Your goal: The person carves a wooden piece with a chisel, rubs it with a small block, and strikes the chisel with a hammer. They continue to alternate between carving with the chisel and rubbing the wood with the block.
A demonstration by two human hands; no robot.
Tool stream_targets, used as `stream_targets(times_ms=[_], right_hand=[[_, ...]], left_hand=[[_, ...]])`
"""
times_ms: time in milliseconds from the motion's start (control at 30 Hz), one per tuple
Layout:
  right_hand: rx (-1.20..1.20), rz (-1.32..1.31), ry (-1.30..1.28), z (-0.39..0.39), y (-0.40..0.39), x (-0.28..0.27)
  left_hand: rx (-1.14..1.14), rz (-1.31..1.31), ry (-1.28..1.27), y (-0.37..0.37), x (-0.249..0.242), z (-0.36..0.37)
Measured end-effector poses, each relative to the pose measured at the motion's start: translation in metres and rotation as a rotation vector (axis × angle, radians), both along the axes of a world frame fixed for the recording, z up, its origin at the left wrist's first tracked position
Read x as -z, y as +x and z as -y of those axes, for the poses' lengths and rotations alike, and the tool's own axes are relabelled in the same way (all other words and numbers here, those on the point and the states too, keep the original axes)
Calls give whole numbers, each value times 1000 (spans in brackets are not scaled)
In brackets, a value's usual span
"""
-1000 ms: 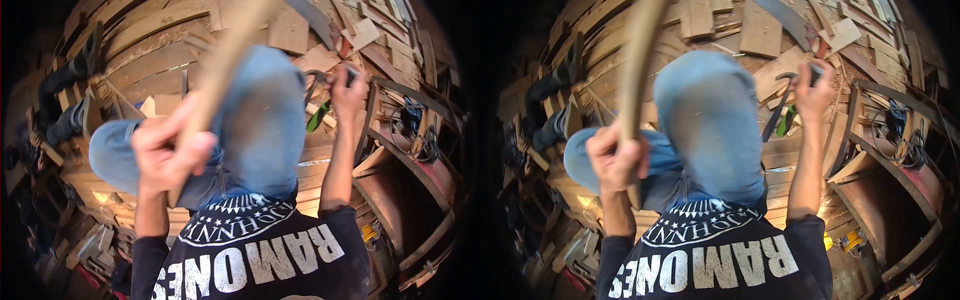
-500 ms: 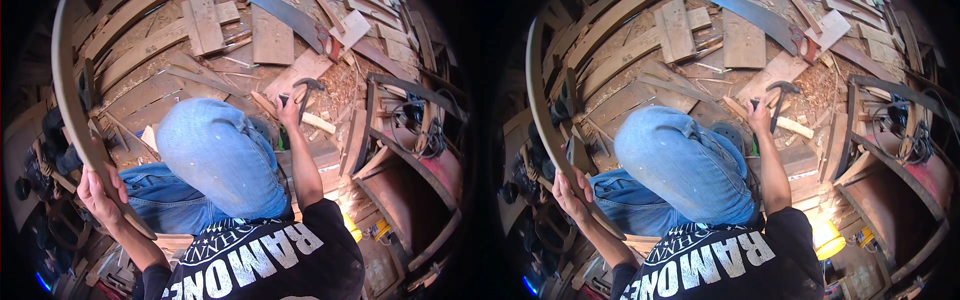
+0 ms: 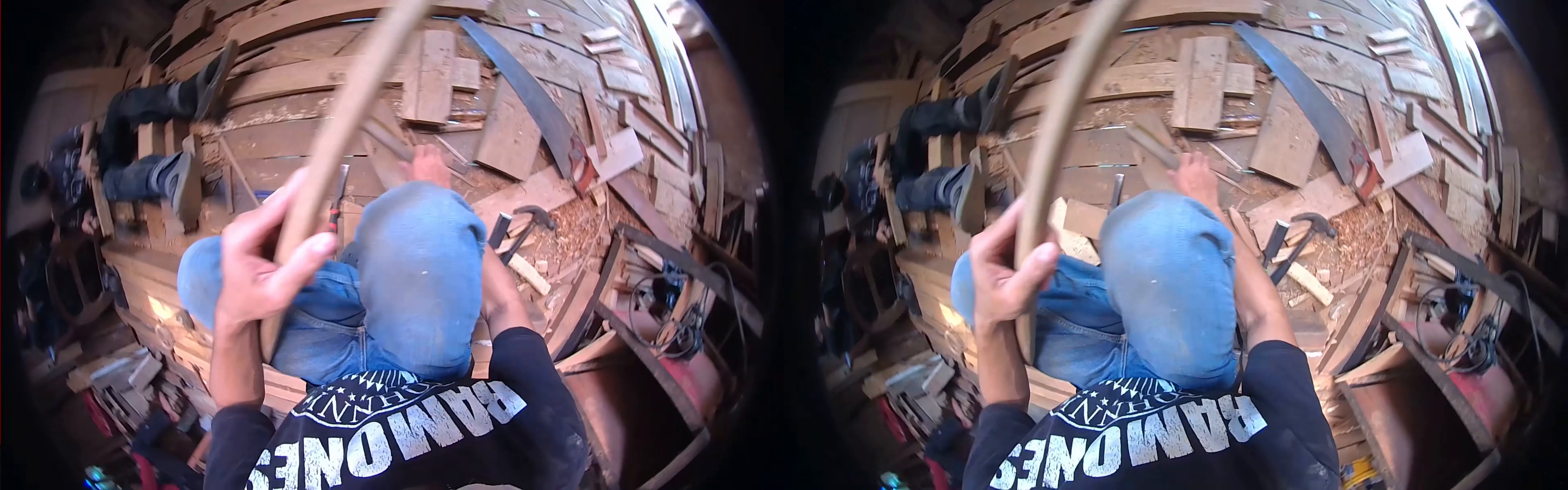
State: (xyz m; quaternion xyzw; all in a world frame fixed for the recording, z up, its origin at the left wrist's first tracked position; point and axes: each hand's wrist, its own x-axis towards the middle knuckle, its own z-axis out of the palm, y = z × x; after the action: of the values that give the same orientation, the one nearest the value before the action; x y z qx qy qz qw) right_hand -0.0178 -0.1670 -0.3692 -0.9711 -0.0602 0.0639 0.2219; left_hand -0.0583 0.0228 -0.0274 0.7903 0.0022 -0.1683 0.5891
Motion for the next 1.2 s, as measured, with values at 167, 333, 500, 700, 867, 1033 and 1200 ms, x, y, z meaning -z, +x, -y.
stream_targets(times_ms=[167,333,500,700,867,1033,1200], right_hand=[[203,-265,103,33,-12,-54],[332,445,113,130,-76,-143],[248,296,318,102,-144,-311],[-16,155,-166,70,-155,-325],[-8,139,-247,74,-143,-327],[-48,195,-242,72,-143,-319],[-36,170,-207,56,-151,-318]], left_hand=[[232,215,-103,6,20,7],[299,265,-135,10,39,23],[398,293,-48,14,49,44],[370,284,-24,19,63,63],[342,240,14,20,65,63],[331,310,-4,20,72,62],[361,290,-4,20,73,63]])
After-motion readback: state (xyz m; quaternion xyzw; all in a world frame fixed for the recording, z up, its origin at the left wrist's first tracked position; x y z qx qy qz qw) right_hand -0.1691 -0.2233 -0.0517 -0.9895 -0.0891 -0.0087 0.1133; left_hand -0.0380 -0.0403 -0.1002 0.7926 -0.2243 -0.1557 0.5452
